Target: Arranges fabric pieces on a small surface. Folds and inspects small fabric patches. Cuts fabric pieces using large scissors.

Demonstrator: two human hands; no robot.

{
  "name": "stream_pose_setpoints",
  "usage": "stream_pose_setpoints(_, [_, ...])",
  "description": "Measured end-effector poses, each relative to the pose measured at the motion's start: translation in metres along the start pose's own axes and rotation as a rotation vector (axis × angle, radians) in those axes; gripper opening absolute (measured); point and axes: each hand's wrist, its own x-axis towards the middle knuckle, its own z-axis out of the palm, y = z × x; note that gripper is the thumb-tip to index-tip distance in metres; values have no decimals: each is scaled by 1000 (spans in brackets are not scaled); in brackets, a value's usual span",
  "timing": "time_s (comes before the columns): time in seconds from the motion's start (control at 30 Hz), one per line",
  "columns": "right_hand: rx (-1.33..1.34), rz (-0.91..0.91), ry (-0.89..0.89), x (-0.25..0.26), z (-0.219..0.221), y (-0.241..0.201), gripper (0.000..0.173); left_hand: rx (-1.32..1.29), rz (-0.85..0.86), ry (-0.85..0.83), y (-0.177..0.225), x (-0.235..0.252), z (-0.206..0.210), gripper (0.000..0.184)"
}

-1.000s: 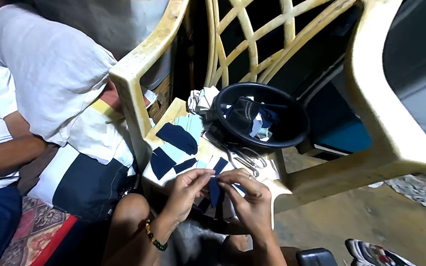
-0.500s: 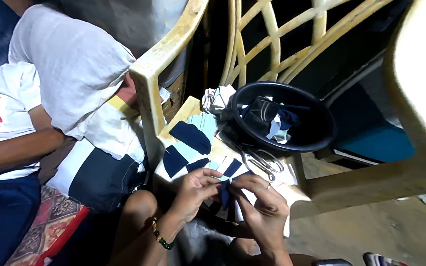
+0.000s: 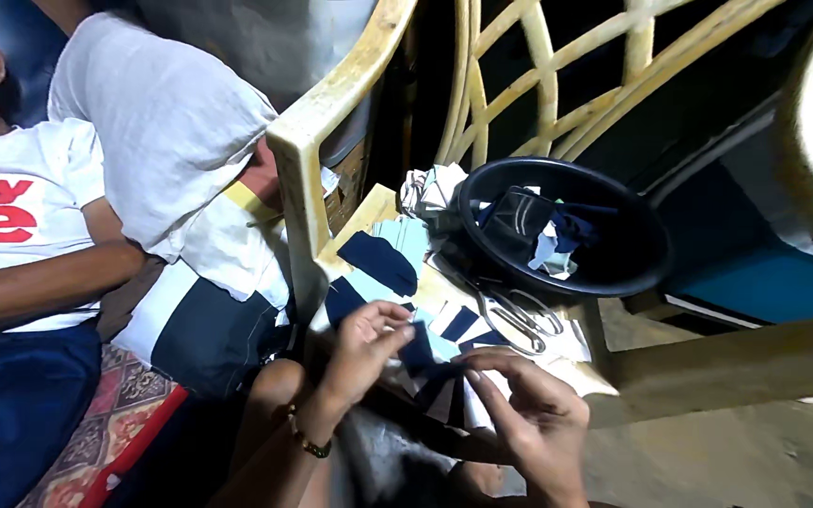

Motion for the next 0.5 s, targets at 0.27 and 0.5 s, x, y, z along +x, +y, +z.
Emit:
stream_pose_setpoints(0.27, [35, 173, 75, 1, -14, -5, 16, 903, 111, 163, -6, 21, -39, 15])
stream_pose_setpoints(0.5, [237, 340, -14, 0, -3, -4, 18, 500, 270, -142, -14, 1, -16, 32])
